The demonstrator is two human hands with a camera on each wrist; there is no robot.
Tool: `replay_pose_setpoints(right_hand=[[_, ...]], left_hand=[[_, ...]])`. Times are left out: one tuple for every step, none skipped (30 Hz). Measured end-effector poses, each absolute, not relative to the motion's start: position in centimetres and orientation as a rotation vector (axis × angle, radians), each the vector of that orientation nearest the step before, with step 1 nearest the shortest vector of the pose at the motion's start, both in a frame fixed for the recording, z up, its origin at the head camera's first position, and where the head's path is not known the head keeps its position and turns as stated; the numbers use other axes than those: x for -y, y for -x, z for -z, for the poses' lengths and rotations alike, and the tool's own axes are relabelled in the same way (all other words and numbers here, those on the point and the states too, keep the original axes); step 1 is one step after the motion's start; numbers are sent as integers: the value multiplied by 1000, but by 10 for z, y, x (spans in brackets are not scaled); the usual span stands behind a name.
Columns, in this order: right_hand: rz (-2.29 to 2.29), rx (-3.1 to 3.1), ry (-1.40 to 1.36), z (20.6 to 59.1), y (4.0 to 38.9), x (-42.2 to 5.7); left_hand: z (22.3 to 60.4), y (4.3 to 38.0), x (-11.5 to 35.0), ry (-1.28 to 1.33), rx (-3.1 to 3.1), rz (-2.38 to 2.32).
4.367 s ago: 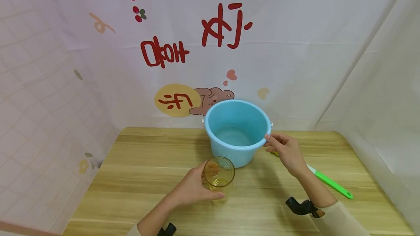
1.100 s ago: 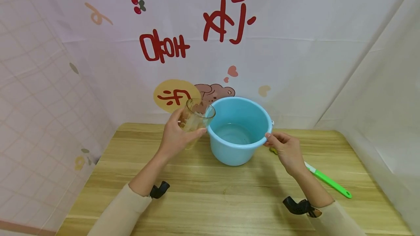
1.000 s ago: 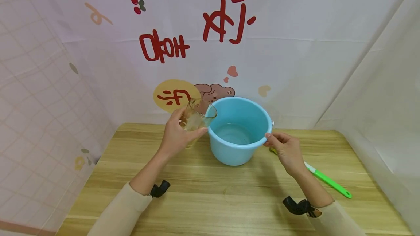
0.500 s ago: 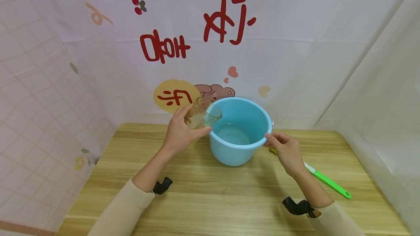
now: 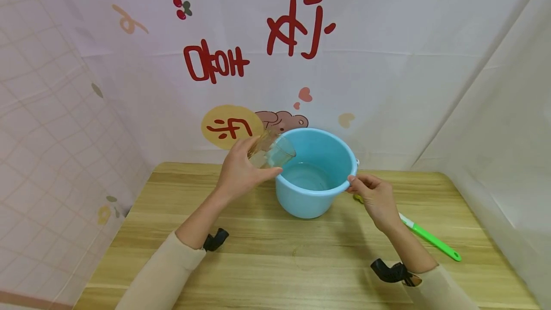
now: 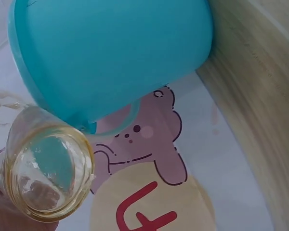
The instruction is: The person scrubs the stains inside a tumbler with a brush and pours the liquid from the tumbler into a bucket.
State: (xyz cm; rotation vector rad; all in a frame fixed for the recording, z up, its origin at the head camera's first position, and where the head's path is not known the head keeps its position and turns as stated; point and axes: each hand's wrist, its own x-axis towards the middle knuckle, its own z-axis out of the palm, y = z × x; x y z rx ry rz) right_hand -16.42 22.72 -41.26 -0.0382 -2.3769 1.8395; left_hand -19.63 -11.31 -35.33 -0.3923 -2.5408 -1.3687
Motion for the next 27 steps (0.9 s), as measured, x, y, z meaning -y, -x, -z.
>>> replay_pose_setpoints(right_hand=[[-1840,2375,35,413,164,-227],[-1841,2372,34,413,164,-227],[-1843,2368,32,413,164,-227],[-1843,2366,31,413,164,-227],[-1843,2363,31,413,164,-227],[-1844,2361,31,413,165,-226],[-1842,2360,31,413,165,-226],[-1843,2359,31,413,165,-226],[-1843,2358,31,413,165,-226],[-1844,2357,34,413,165,-226],[-1846,2355,34,413,165,-226],[-1846,2352,34,413,165,-226],[-1847,2350,35,413,165,-226],[-1848,2346,37,413,165,-226],[-1851,2342,40,414,165,-225],[-1853,2338,40,414,165,-225],[-1853,2335,39,414,165,-225],[-1853,2333,39,414,165,-225],[-1854,2330,40,414,165,-224],[-1853,2329,40,415,165,-224],[-1852,2329,40,415,165,-224],[-1850,2330,41,415,165,-224],[-1849,2330,42,415,165,-224],[-1849,2331,44,415,165,-224],[-1849,2332,45,415,165,-224],[-1849,2334,46,415,165,-225],[-1850,2333,49,415,165,-225]], left_hand=[[352,196,113,389,2555,1352],[350,196,113,387,2568,1335],[349,196,112,385,2577,1320],[348,196,112,385,2587,1308],[347,196,112,386,2595,1299],[346,196,112,388,2602,1288],[345,196,112,392,2609,1280],[344,196,111,397,2614,1272],[344,196,111,403,2620,1265],[343,196,111,408,2627,1255],[342,197,111,413,2635,1241],[341,197,111,418,2644,1226],[341,197,111,423,2651,1215],[340,197,111,426,2659,1204],[339,197,110,430,2667,1192],[338,198,110,433,2674,1180],[338,198,110,433,2680,1176],[337,198,110,432,2687,1172],[336,198,110,432,2693,1167],[336,198,110,430,2702,1163],[335,198,109,429,2709,1161],[334,198,109,429,2718,1159],[333,198,109,429,2727,1159],[333,198,109,429,2737,1157],[331,198,108,430,2746,1158],[330,198,108,428,2757,1155],[329,198,108,426,2768,1153]])
